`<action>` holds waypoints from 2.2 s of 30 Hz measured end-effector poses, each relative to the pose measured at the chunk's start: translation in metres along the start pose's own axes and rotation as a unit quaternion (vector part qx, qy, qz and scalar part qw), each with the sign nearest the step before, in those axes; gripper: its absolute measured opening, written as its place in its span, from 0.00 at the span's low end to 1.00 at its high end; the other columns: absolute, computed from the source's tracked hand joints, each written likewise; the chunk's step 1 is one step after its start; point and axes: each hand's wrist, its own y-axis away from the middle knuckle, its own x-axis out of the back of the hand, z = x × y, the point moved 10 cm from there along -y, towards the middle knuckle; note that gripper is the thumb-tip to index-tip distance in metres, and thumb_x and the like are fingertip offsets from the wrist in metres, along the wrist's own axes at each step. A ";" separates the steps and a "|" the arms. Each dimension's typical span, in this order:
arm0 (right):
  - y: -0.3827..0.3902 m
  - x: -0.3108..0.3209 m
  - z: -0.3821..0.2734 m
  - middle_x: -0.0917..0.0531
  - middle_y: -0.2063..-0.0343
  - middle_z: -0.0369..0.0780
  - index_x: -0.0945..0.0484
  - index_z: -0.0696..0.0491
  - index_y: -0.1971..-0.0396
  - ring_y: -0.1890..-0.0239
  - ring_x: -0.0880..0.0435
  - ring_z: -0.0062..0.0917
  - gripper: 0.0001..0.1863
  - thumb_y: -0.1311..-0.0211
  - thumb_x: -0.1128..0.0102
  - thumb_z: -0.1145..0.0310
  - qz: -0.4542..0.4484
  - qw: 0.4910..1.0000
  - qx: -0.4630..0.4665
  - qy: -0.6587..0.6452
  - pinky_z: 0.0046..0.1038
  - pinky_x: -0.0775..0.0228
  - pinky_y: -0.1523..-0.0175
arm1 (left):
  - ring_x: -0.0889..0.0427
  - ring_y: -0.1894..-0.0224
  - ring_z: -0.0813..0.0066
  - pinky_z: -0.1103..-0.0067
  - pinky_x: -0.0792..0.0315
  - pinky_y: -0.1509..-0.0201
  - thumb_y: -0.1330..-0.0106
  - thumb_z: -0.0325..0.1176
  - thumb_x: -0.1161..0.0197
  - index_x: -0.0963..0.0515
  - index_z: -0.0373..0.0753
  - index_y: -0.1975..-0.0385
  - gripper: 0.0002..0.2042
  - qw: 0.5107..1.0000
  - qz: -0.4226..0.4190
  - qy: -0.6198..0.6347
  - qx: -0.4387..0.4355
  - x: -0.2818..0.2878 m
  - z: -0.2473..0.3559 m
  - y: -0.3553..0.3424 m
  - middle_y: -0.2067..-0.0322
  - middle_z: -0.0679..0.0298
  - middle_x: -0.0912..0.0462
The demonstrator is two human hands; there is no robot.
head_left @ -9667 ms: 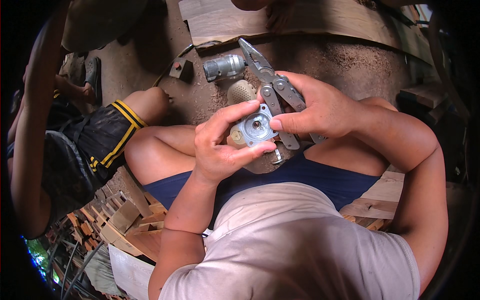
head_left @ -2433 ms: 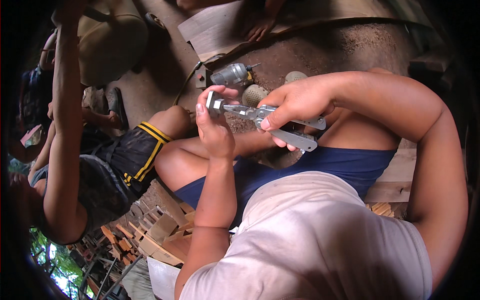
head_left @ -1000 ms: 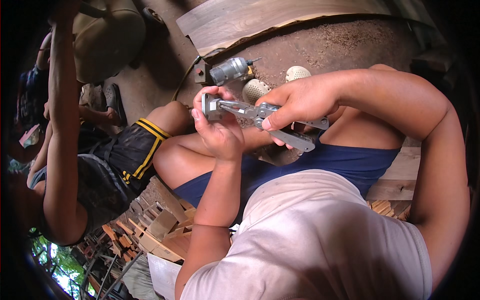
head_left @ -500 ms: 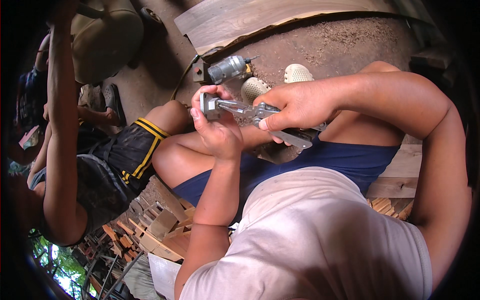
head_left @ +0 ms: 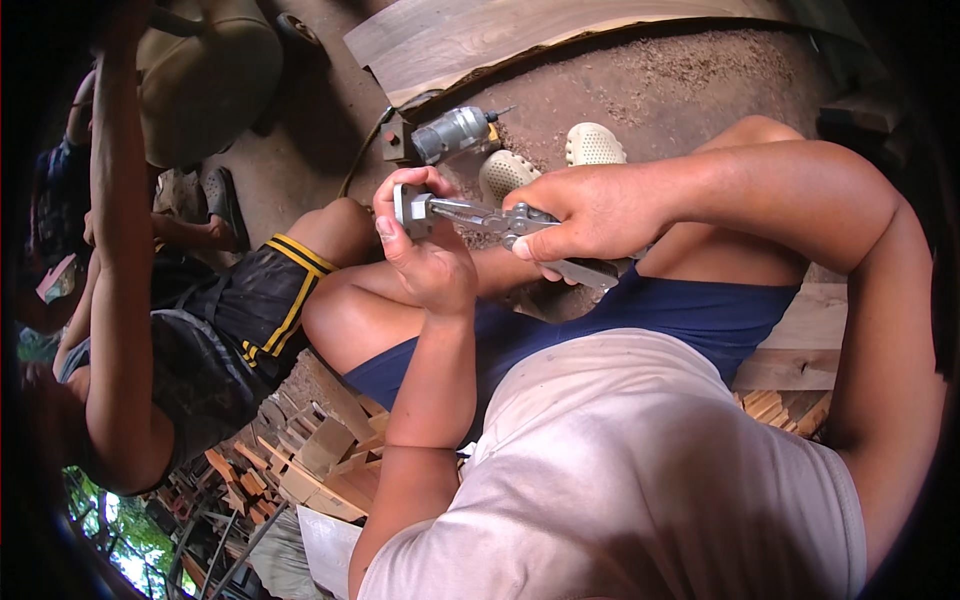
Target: The recorder uses pliers to repair or assemble a small mechanical part, likely a carburetor or pressure switch, while being assisted and observed by several people in a workshop.
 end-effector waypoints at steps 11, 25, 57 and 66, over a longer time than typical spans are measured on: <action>-0.001 0.006 0.000 0.19 0.74 0.42 0.29 0.57 0.66 0.69 0.19 0.30 0.12 0.35 0.47 0.62 0.034 0.997 0.005 0.068 0.31 0.29 0.61 | 0.30 0.59 0.73 0.75 0.34 0.51 0.29 0.50 0.62 0.32 0.36 0.55 0.22 1.000 -0.009 -0.022 -0.010 0.002 0.002 -0.003 0.62 0.60 0.29; -0.001 0.012 -0.002 0.20 0.75 0.45 0.29 0.58 0.64 0.70 0.19 0.33 0.12 0.35 0.46 0.63 0.070 0.989 0.033 0.124 0.34 0.30 0.64 | 0.30 0.58 0.73 0.75 0.35 0.48 0.28 0.48 0.64 0.31 0.35 0.55 0.22 0.995 -0.009 -0.099 -0.001 0.002 0.000 -0.004 0.62 0.61 0.30; 0.006 -0.028 -0.005 0.19 0.66 0.43 0.33 0.58 0.53 0.62 0.18 0.27 0.15 0.30 0.51 0.62 -0.175 0.955 -0.018 -0.237 0.29 0.24 0.57 | 0.30 0.67 0.68 0.74 0.32 0.61 0.30 0.54 0.59 0.33 0.38 0.57 0.23 0.988 -0.037 0.127 -0.073 -0.009 0.016 0.000 0.65 0.54 0.28; 0.004 -0.034 -0.006 0.20 0.67 0.40 0.31 0.58 0.55 0.64 0.19 0.24 0.17 0.29 0.51 0.57 -0.169 0.956 -0.006 -0.240 0.26 0.26 0.60 | 0.31 0.66 0.68 0.73 0.33 0.61 0.31 0.52 0.59 0.34 0.38 0.57 0.21 0.990 -0.028 0.078 -0.116 -0.006 0.026 0.003 0.66 0.55 0.29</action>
